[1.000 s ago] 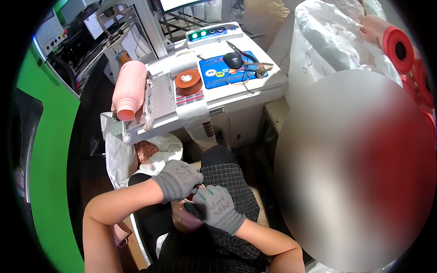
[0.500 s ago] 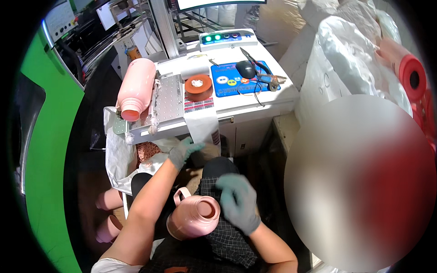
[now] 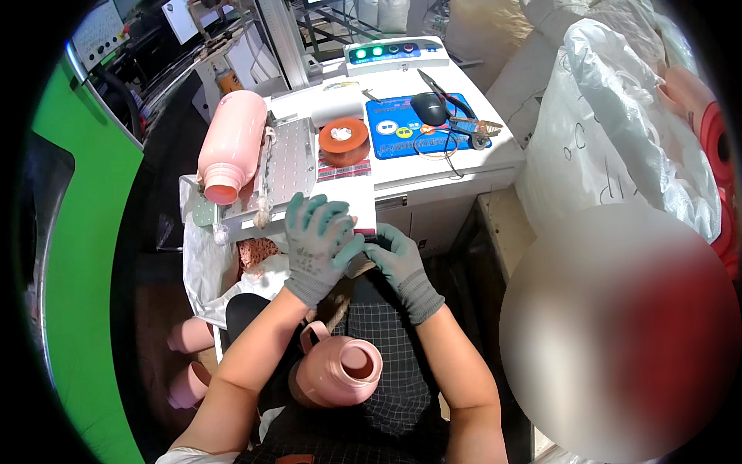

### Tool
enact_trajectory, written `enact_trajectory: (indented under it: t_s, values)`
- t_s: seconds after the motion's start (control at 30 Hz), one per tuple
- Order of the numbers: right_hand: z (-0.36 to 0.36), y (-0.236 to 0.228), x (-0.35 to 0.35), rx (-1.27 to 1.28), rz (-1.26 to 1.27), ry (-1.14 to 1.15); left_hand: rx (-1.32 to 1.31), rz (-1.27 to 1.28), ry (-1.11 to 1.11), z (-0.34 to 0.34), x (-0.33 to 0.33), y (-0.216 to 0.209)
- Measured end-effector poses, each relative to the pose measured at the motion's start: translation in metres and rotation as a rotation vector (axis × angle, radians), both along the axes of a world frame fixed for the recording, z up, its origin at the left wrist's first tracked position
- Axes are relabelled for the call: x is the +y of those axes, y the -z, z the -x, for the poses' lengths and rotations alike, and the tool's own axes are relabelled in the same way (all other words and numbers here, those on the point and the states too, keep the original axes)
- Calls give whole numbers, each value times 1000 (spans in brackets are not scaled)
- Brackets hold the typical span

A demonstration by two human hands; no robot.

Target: The person assembles pink electric kettles by hand. They pick up a kettle body, insert a white plastic component into the base, and then screw on a red lid. The finished kettles are placed on a nearby table.

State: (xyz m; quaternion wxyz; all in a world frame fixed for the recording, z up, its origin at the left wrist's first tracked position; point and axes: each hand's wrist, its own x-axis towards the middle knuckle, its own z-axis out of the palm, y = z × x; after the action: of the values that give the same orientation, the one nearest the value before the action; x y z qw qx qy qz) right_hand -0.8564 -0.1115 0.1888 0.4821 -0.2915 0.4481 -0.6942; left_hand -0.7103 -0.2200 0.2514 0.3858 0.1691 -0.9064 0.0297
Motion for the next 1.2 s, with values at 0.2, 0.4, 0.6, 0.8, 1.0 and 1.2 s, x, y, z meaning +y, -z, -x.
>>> enact_trajectory:
  t_s: [0.2,0.4,0.6,0.8,1.0,1.2]
  values:
    - [0,-2,3,83,-49,2,44,-68,38,4,1,10]
    - [-18,-26,58,-125,-54,292,73,-233,116,-39,48,-9]
    - [-21,-41,199,-184,-768,-459,295,-1254,461,-133,149,41]
    - [-99,-21,258,-348,-551,-237,-16,-839,866,-102,193,-9]
    - [-145,-39,234,201,-344,-59,594,-1403,-26,-184,177,-33]
    - [-168,-13,230,320,-303,-120,721,-1916,-328,-238,141,-18]
